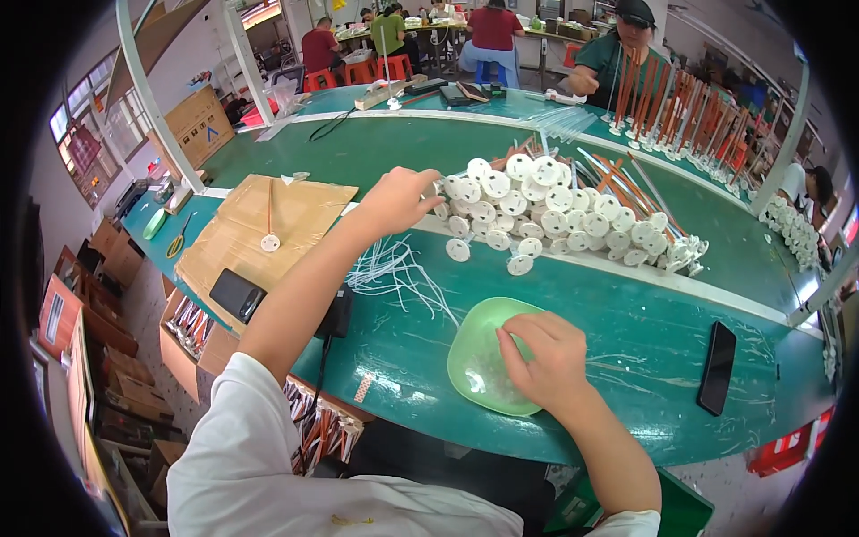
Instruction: Assembling LED strips onto circular plastic bases and testing functionality on a workbench.
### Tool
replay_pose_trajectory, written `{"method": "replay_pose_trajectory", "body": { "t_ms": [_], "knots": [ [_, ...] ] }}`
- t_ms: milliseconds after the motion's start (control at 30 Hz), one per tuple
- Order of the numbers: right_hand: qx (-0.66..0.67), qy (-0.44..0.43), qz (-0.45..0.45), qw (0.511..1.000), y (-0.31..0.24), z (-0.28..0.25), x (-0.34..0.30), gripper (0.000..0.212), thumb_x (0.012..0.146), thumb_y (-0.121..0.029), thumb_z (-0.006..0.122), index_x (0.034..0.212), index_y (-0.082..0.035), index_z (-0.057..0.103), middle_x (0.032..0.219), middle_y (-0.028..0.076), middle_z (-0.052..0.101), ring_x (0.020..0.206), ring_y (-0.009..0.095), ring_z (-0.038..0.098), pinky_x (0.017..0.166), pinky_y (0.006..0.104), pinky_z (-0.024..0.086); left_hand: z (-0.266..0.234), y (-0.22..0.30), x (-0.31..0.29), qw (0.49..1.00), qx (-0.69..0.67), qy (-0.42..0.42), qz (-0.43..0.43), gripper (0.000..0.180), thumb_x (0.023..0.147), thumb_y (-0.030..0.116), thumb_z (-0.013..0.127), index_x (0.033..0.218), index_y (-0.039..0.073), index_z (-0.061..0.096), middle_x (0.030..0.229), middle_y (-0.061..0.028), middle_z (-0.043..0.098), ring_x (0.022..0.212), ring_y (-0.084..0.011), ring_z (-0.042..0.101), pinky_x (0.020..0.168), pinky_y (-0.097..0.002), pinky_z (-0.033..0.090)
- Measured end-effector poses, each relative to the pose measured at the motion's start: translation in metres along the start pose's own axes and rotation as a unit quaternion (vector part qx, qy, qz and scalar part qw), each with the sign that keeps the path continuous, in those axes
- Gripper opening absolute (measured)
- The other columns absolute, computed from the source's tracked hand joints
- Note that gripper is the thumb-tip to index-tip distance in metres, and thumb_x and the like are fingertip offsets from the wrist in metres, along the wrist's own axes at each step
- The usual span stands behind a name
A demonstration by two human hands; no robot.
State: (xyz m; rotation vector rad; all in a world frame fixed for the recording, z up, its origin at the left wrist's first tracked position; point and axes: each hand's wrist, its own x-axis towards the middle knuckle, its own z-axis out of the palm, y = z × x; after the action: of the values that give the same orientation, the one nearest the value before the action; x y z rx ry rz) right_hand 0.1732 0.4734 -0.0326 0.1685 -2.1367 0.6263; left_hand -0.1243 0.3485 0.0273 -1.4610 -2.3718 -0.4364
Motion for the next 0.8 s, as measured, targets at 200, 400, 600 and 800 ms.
{"method": "replay_pose_trajectory", "body": {
  "t_ms": [200,400,600,800],
  "knots": [
    [0.004,0.049,0.009,0.999,0.005,-0.011,-0.002,0.012,0.072,0.002,0.074,0.081,-0.003,0.068,0.079,0.008,0.071,0.06,0.018,0.063,0.053,0.0275,0.049,-0.05,0.051,-0.06,0.98,-0.117,0.155,0.036,0.033,0.078,0.017,0.08,0.106,0.003,0.069,0.075,-0.0122,0.067,0.064,-0.0258,0.064,0.06,-0.0325,0.052],
    [0.067,0.11,-0.011,0.992,-0.014,-0.009,0.003,0.026,0.07,-0.003,0.079,0.094,-0.001,0.071,0.086,0.011,0.071,0.069,0.02,0.068,0.056,0.0286,0.054,-0.035,0.126,-0.1,0.936,-0.119,0.172,0.283,0.035,0.07,0.01,0.086,0.101,0.002,0.071,0.067,-0.0068,0.064,0.053,-0.0178,0.059,0.049,-0.0269,0.046],
    [0.006,0.105,-0.104,0.989,-0.005,-0.01,-0.004,0.032,0.065,-0.003,0.081,0.096,-0.001,0.073,0.087,0.011,0.072,0.069,0.022,0.07,0.059,0.0272,0.057,-0.001,0.142,-0.101,0.916,-0.186,0.198,0.294,0.037,0.058,0.0,0.084,0.091,0.002,0.067,0.061,-0.0037,0.06,0.048,-0.0169,0.058,0.045,-0.028,0.046],
    [0.003,0.071,-0.096,0.993,-0.009,-0.003,-0.012,0.032,0.065,0.001,0.076,0.096,0.0,0.072,0.088,0.012,0.073,0.07,0.023,0.071,0.06,0.0282,0.058,0.019,0.131,-0.112,0.896,-0.268,0.183,0.305,0.03,0.057,-0.003,0.082,0.075,0.004,0.059,0.061,-0.0069,0.06,0.048,-0.0179,0.057,0.044,-0.0268,0.044]
  ]
}}
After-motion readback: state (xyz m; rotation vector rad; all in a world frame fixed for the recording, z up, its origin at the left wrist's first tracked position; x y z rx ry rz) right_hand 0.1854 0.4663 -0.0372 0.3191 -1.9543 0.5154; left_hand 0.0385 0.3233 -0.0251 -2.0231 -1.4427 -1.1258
